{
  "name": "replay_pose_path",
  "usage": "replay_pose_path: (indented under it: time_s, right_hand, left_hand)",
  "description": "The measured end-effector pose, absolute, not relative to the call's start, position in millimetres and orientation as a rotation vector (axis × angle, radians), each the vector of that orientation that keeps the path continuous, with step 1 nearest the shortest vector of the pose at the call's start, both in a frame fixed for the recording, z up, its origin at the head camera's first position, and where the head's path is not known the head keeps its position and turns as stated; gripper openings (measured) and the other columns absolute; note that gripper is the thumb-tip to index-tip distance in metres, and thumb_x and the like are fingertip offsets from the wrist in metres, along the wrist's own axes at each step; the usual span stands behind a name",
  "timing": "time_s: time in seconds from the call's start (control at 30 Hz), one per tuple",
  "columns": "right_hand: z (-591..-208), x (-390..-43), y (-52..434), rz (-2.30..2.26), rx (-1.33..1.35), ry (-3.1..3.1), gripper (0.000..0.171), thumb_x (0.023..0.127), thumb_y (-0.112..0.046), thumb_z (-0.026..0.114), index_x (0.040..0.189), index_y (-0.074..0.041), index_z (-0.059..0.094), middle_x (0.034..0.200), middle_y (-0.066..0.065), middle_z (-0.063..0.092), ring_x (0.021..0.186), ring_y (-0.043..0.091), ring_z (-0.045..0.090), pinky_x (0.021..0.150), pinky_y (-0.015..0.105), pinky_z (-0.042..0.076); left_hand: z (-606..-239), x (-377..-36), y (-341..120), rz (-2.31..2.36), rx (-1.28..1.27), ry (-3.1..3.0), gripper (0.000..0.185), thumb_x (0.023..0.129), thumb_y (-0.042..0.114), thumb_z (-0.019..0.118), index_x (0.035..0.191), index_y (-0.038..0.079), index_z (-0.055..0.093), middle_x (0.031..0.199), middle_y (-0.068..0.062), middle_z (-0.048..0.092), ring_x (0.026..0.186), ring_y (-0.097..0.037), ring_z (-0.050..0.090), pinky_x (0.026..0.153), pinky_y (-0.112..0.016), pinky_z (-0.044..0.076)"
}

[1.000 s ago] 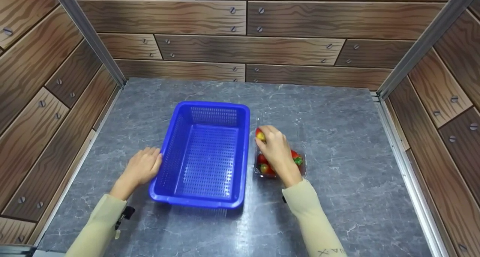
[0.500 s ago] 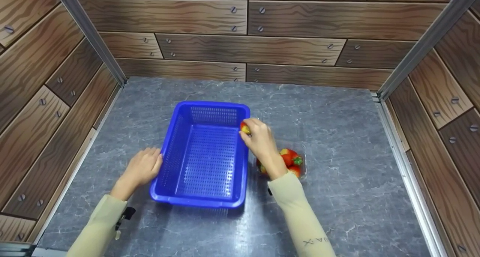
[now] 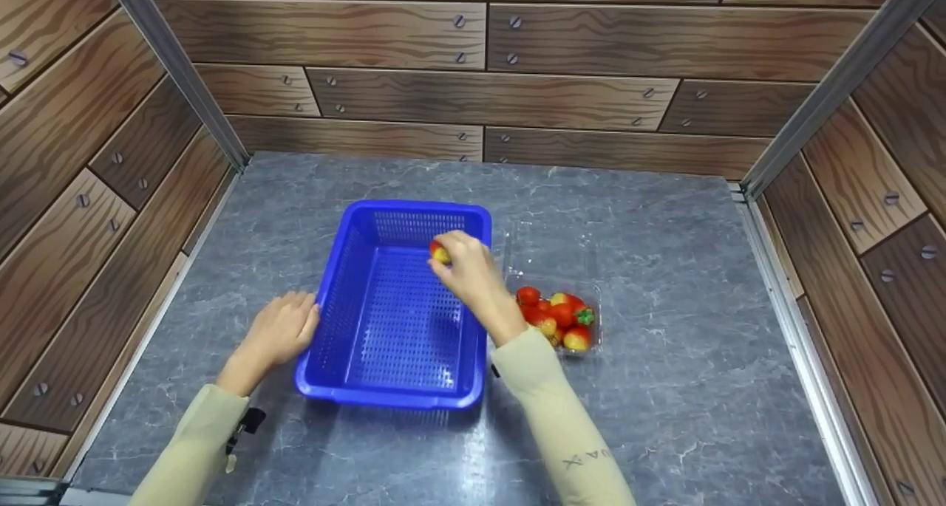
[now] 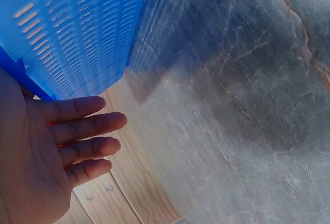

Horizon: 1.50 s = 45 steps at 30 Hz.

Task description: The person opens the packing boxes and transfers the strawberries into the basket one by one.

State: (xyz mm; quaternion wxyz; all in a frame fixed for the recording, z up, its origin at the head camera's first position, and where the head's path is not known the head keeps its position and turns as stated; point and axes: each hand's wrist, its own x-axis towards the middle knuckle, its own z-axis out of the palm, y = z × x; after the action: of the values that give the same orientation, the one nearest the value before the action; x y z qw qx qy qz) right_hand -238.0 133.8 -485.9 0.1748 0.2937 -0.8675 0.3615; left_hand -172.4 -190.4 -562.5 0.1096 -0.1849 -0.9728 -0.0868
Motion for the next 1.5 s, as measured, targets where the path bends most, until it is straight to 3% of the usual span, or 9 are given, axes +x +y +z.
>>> replay_pose_path:
  time_s: [0.4,0.63,0.8,1.07,1.33,1.5]
  right_hand:
    - [-486,-246,89,0.985,0.903,-2.692,0.028,0.081,-0.007,0.079,0.105,0.007,0.072,0.102,0.02,0.072,0.095,0.033,0.068,0.085,0.041,0.056]
    - [-500,-249,66,0.944,0.951,-2.79,0.015,0.079,-0.006,0.077,0.092,0.001,0.073,0.089,0.014,0.071,0.083,0.028,0.066,0.077,0.04,0.056]
    - [-518,-252,52,0.909,0.932,-2.89,0.014,0.079,-0.004,0.074,0.092,0.001,0.073,0.09,0.014,0.07,0.084,0.029,0.066,0.078,0.041,0.056]
    - [-544,-250,44,0.852,0.881,-2.997,0.011,0.08,-0.006,0.077,0.088,0.001,0.071,0.085,0.012,0.068,0.08,0.028,0.063,0.077,0.042,0.055]
    - [-563,-246,48,0.792,0.874,-3.007,0.017,0.073,0.003,0.075,0.09,0.003,0.07,0.088,0.016,0.069,0.084,0.034,0.066,0.078,0.046,0.055]
    - [-569,-242,50,0.781,0.881,-2.998,0.013,0.072,0.009,0.067,0.083,0.002,0.068,0.08,0.014,0.065,0.073,0.03,0.061,0.069,0.045,0.054]
  left_hand:
    - [-561,-172,-189,-0.291,-0.534,-2.834,0.026,0.1,0.017,0.043,0.091,-0.002,0.059,0.085,-0.019,0.06,0.083,-0.039,0.058,0.073,-0.049,0.047]
    - [-560,-174,-187,-0.313,-0.52,-2.845,0.029,0.101,0.018,0.043,0.096,-0.004,0.061,0.091,-0.02,0.063,0.089,-0.04,0.06,0.079,-0.051,0.048]
    - [-562,-174,-187,-0.321,-0.511,-2.85,0.03,0.1,0.019,0.041,0.096,-0.004,0.061,0.091,-0.021,0.063,0.088,-0.041,0.06,0.079,-0.051,0.047]
    - [-563,-175,-184,-0.313,-0.518,-2.863,0.032,0.101,0.019,0.039,0.096,-0.004,0.062,0.09,-0.021,0.063,0.088,-0.04,0.06,0.078,-0.052,0.048]
    - [-561,-174,-187,-0.295,-0.512,-2.893,0.034,0.101,0.019,0.038,0.097,-0.005,0.061,0.092,-0.021,0.063,0.09,-0.041,0.06,0.08,-0.052,0.047]
    - [-563,-172,-189,-0.3,-0.503,-2.893,0.032,0.1,0.019,0.039,0.096,-0.004,0.061,0.091,-0.02,0.063,0.09,-0.041,0.06,0.081,-0.052,0.047]
